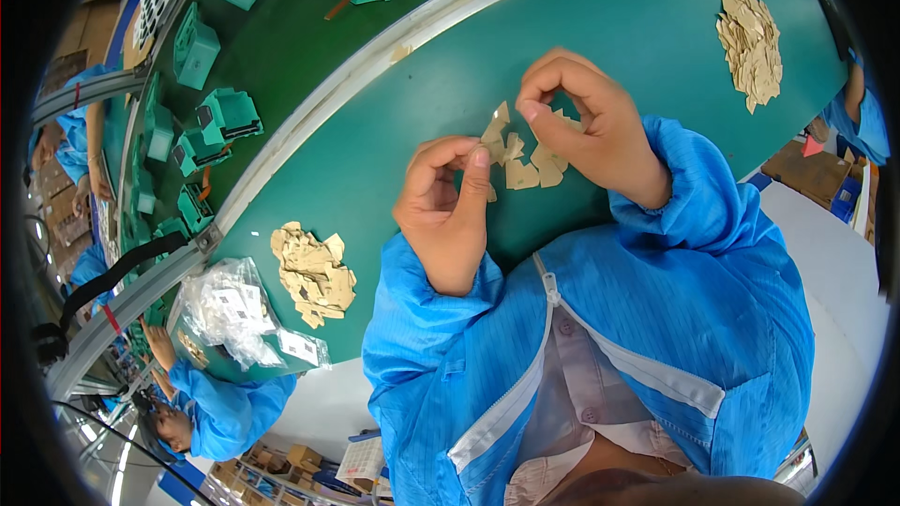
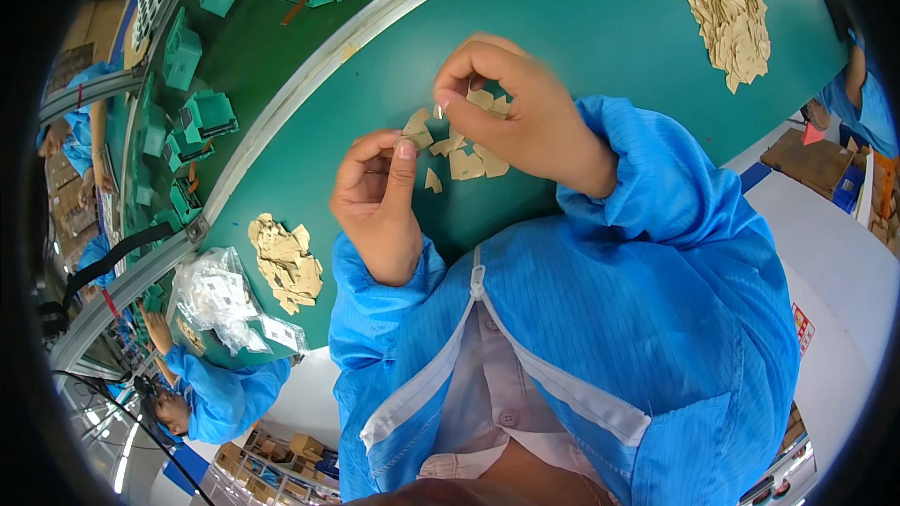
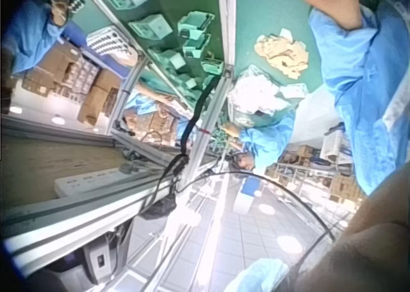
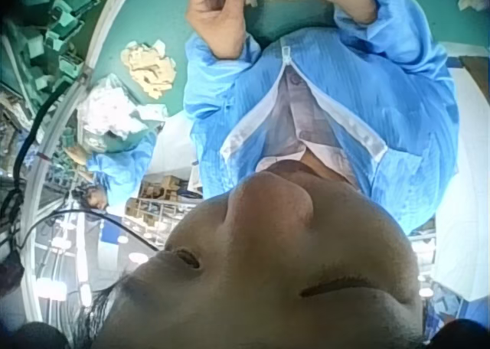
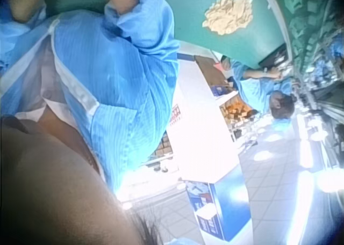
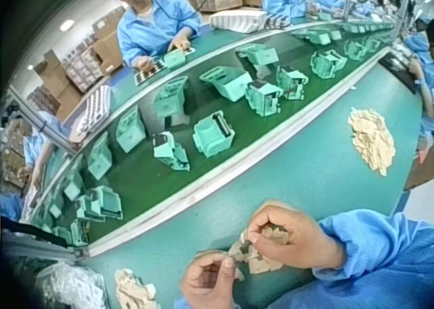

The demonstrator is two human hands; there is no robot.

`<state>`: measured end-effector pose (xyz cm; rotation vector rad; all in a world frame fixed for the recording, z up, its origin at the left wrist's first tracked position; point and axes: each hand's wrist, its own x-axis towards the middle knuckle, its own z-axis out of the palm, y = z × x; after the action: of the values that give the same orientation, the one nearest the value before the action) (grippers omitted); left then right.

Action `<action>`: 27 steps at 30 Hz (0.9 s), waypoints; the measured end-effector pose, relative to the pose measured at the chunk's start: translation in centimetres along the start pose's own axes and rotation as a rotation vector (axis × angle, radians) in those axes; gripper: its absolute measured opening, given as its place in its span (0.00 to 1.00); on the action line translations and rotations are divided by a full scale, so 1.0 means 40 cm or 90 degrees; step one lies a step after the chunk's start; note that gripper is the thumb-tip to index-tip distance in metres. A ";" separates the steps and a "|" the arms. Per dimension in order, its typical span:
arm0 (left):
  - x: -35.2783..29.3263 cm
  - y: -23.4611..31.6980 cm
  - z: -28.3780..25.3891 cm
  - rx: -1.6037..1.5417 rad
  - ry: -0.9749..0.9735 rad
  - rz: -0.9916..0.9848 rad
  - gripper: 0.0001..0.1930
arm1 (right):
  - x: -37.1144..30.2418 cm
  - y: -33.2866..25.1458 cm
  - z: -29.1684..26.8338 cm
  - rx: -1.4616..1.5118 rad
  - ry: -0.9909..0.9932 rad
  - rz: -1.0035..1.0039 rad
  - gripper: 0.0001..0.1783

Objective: The person assembles electronic components by hand, placing small black and orange electronic components into green plastic housings.

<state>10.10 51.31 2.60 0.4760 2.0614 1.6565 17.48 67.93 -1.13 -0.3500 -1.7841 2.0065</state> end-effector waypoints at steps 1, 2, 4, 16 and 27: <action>0.000 -0.001 -0.001 -0.019 0.010 -0.009 0.06 | 0.002 -0.004 0.000 0.001 0.000 0.000 0.03; 0.001 0.000 0.000 -0.018 0.010 -0.009 0.06 | 0.004 -0.011 -0.001 -0.043 -0.028 -0.038 0.04; 0.000 0.005 0.007 -0.013 -0.002 -0.012 0.06 | 0.002 -0.015 0.006 -0.087 -0.053 -0.075 0.05; -0.004 0.018 0.017 0.023 -0.035 0.017 0.06 | -0.009 -0.002 0.016 -0.073 -0.081 -0.071 0.04; 0.000 0.024 0.012 -0.147 0.041 -0.063 0.09 | 0.001 0.012 -0.001 0.073 0.029 -0.027 0.05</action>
<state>10.36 51.93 3.44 0.2425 1.8739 1.8403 17.38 67.95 -1.63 -0.3176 -1.6271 2.0444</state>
